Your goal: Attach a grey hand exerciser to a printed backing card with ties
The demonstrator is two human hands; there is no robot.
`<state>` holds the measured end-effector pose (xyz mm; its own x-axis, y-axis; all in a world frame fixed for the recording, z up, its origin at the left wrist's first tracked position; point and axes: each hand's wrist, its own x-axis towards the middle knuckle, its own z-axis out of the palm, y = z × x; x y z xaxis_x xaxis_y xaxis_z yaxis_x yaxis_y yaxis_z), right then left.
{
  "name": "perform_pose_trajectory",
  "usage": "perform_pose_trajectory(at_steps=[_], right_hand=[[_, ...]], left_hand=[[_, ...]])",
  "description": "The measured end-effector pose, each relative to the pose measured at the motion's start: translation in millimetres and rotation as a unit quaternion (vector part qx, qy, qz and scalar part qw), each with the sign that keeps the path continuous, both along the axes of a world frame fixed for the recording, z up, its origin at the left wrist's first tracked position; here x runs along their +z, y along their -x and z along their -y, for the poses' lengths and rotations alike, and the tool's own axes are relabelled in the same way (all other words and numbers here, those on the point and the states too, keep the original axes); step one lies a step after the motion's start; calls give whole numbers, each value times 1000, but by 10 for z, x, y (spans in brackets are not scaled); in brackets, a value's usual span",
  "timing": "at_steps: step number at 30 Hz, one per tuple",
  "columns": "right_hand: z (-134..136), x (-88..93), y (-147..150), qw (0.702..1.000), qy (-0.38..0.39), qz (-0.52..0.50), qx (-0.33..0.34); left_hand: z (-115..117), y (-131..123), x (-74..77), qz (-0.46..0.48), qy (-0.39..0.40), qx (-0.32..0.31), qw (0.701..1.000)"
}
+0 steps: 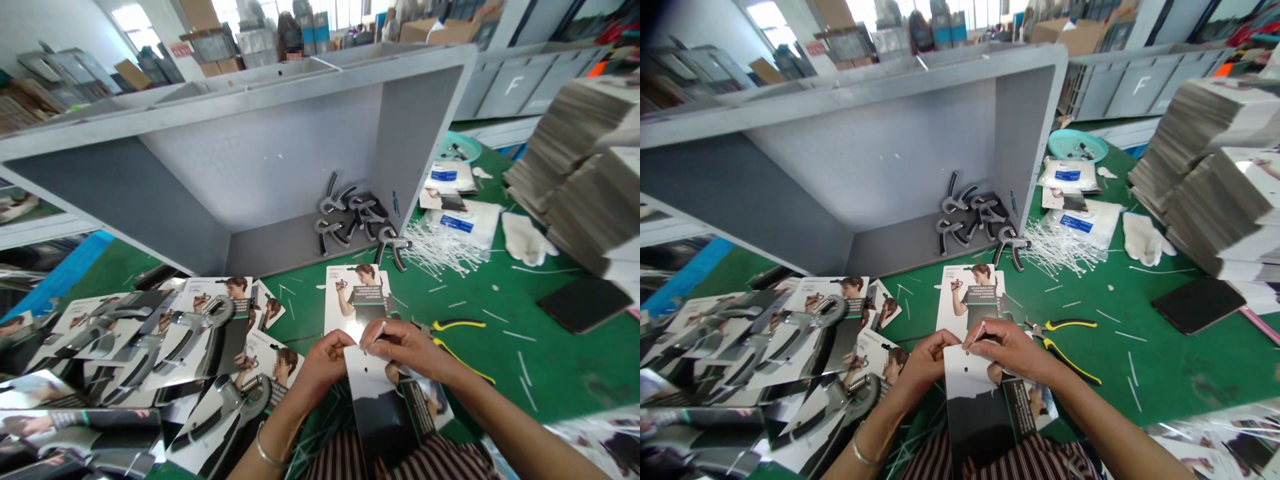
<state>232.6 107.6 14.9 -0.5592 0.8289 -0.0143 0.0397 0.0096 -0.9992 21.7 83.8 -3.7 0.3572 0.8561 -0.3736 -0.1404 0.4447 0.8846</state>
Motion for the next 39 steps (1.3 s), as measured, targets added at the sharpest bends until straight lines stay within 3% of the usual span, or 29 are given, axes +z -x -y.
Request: perform_pose_trajectory(at_steps=[4,7,9,11,16,19,23,27,31,34,36,39], right_hand=[[21,15,8,1000,-6,8,-5],[37,12,16,1000,-16,8,-7],[45,6,24,1000,-21,4,-6],[52,3,30,1000,-30,1,-3],[77,14,27,999,-52,1,5],[94,19,28,999,-50,4,-2],[109,14,42,999,-50,5,-13],[134,25,35,999,-34,4,-15],[181,57,-10,1000,-20,13,-17],[207,82,-51,999,-25,22,-21],[214,89,-64,999,-25,25,-20],[217,73,-50,999,-23,27,-14]], left_hand=[[93,-26,29,-127,-137,28,982],[185,-14,0,-251,-286,40,924],[256,8,-54,-284,-364,38,886],[327,42,-106,-286,-403,19,869],[455,175,-73,-223,-419,-117,872],[477,236,-8,-207,-439,-165,859],[466,204,12,-253,-475,-131,833],[437,115,8,-324,-420,-51,846],[389,135,-32,-291,-456,-121,832],[401,193,-38,-294,-478,-97,822],[433,212,-16,-283,-518,-96,801],[463,202,-13,-252,-560,-150,775]])
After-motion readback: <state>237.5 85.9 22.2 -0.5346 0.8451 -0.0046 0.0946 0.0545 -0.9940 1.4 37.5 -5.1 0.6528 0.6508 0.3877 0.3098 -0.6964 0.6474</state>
